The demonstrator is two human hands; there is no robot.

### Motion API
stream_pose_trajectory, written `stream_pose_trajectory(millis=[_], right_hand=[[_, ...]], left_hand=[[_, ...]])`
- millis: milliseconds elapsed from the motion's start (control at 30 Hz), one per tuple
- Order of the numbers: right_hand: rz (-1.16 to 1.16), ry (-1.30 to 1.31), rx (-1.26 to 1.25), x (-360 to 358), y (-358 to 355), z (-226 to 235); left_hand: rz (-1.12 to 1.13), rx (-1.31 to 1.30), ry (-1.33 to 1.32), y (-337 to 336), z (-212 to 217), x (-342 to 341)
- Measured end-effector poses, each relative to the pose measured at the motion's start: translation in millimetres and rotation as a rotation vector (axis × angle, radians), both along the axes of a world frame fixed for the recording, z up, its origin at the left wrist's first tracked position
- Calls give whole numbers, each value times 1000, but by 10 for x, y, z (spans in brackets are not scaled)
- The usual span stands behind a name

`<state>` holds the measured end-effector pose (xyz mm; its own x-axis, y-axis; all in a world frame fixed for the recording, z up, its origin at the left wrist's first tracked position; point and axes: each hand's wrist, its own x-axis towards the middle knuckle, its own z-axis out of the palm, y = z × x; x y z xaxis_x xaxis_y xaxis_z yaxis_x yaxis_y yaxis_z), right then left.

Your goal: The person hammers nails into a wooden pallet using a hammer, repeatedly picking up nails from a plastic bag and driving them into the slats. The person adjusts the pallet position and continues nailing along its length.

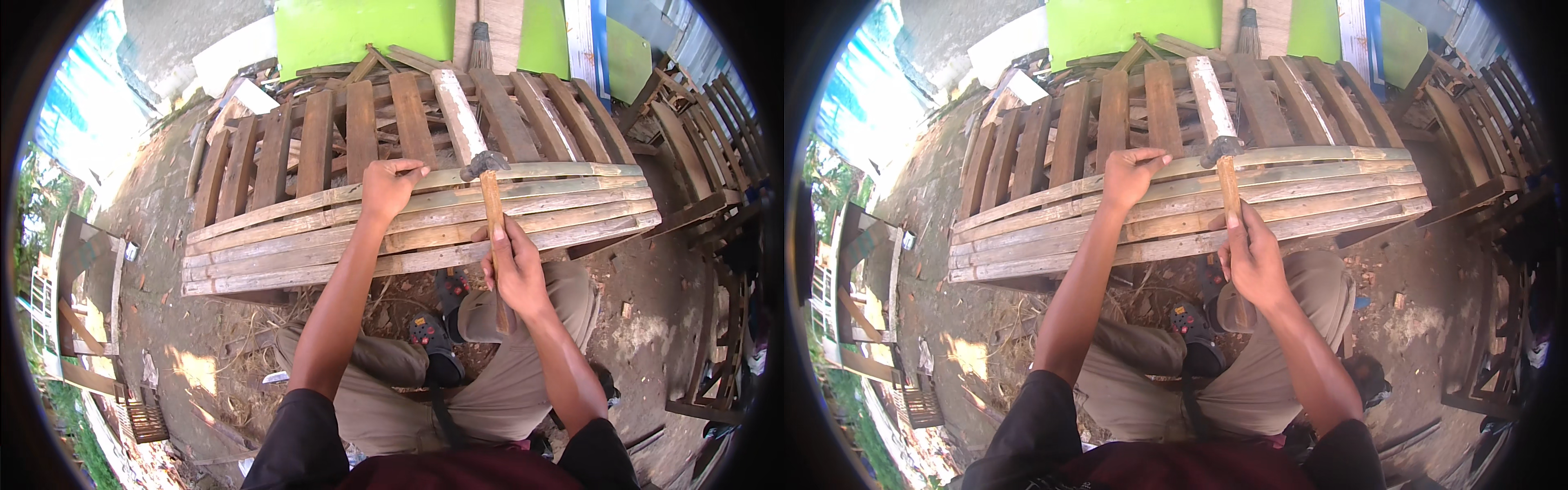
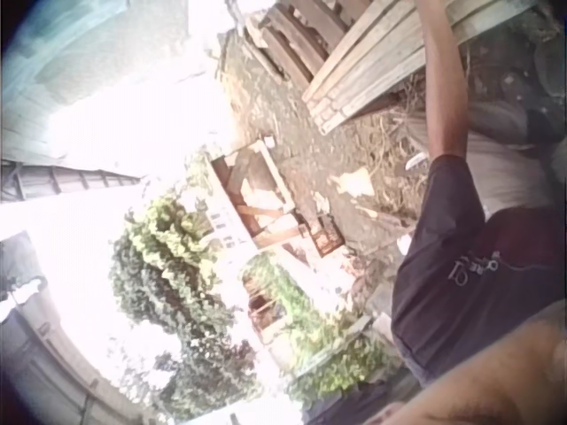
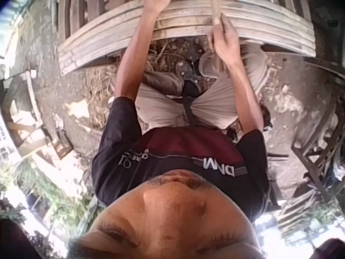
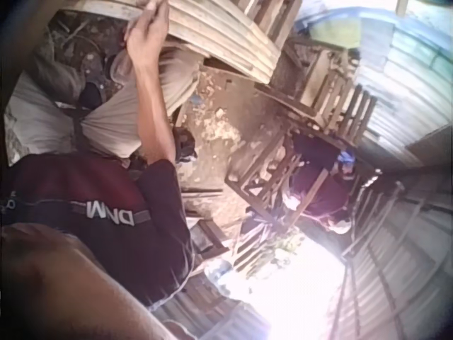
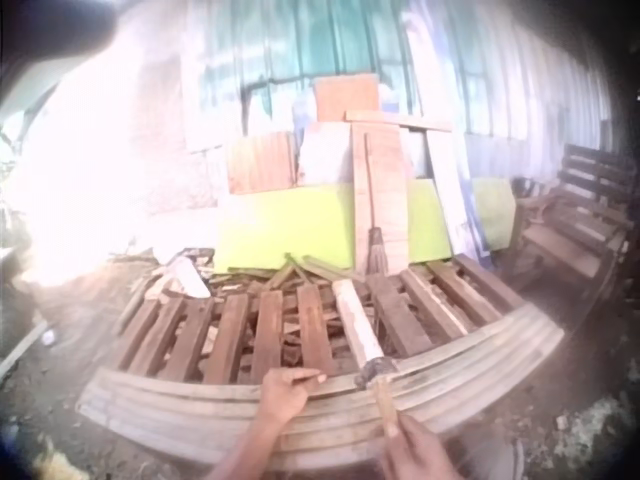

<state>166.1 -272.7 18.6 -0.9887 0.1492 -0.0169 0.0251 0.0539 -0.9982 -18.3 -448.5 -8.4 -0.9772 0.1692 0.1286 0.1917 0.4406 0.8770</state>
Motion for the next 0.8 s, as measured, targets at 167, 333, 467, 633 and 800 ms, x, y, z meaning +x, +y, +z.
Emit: stream_pose_trajectory(millis=[167, 333, 467, 633, 800], right_hand=[[24, -44, 132, -142, 4, 163], [-9, 116, 356, -391, -164, 304], [36, 10, 395, -525, -186, 319], [37, 108, 490, -525, -247, 268], [2, 103, 478, -513, -279, 348]], left_hand=[[-44, 16, 50, -35, -7, 35], [-67, 44, 96, -32, -1, 69], [-83, 35, 63, -26, 86, 113], [-66, 3, 117, -39, 30, 92], [-76, 47, 115, -60, 14, 104]])
